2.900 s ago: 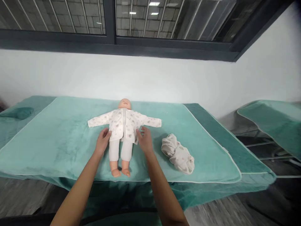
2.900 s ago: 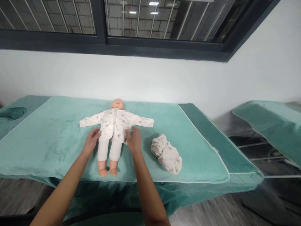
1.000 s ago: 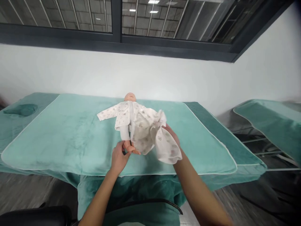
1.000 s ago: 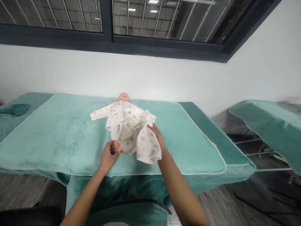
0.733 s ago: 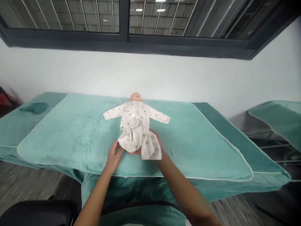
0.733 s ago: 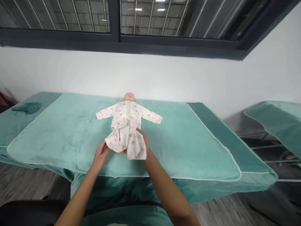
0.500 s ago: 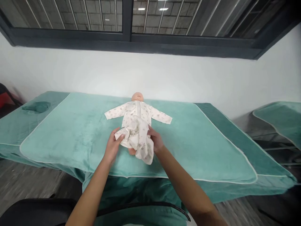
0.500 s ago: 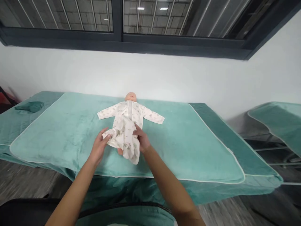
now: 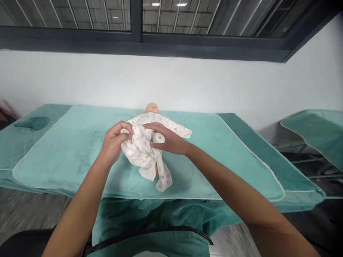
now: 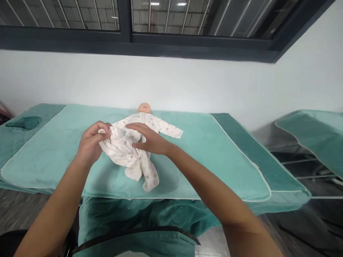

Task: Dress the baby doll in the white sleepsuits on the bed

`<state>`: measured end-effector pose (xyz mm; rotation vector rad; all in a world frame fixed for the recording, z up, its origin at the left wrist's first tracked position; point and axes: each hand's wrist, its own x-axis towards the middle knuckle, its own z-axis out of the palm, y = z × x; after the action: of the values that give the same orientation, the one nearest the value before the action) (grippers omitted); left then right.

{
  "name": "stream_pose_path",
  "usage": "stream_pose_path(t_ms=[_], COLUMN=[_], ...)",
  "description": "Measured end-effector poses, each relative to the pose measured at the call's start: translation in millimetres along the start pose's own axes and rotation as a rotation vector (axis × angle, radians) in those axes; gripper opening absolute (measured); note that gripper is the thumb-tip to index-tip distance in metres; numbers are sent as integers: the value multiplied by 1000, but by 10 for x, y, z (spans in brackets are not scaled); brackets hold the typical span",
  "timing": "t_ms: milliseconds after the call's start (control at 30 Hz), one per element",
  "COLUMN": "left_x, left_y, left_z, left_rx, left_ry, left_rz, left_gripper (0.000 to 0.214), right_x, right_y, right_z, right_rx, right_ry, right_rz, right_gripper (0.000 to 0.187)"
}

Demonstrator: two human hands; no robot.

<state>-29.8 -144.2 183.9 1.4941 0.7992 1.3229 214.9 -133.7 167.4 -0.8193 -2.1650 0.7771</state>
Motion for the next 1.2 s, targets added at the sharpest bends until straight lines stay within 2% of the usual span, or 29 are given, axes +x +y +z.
stream_pose_path(t_ms=[67, 133, 200, 300, 400, 467, 533, 600, 633, 733, 767, 833, 900, 933, 1000, 1133, 1200], left_x=[9, -11, -44, -60, -1, 54, 84, 75, 58, -2, -15, -20, -11, -8, -14, -71, -90], left_y=[151, 263, 336, 390, 393, 357, 291, 212, 178, 129, 131, 140, 125, 102, 26, -107, -119], left_z=[12, -51, -161, -307, -311, -230, -120, -27, 3, 29, 25, 24, 46, 65, 103, 106, 86], left_rx=[-8, 35, 116, 321, 631, 806, 870, 840, 802, 562, 438, 194, 56, 38, 71, 158, 179], left_ry=[-43, -25, 5, 45, 79, 13, -149, -270, -274, -175, -149, -140, -158, -184, -253, -423, -433], left_rz=[-14, -7, 2, 17, 128, 227, 255, 206, 174, 110, 90, 27, -50, -82, -124, -235, -288], left_gripper=[6, 8, 10, 13, 14, 15, 21, 21, 20, 30, 34, 40, 36, 33, 30, 34, 35], right_x=[177, 285, 334, 368, 432, 485, 521, 518, 500, 407, 374, 319, 291, 287, 293, 310, 296], right_y=[-196, -351, -458, -518, -489, -470, -474, -492, -498, -484, -471, -444, -433, -434, -441, -417, -381], right_z=[-18, -65, -141, -255, -289, -254, -201, -165, -162, -217, -245, -287, -288, -273, -236, -238, -273], right_rx=[-19, -17, -27, -95, -159, -163, -126, -57, -15, 116, 146, 158, 123, 108, 105, 168, 197], right_ry=[-87, -180, -233, -155, 6, 66, 64, 30, 12, -47, -92, -265, -428, -457, -388, -72, 1], right_rz=[-51, -43, -1, 78, 101, 86, 75, 77, 82, 104, 117, 153, 183, 189, 182, 168, 192], right_gripper=[46, 34, 32, 36, 35, 34, 35, 34, 34, 35, 35, 36, 38, 38, 36, 37, 39])
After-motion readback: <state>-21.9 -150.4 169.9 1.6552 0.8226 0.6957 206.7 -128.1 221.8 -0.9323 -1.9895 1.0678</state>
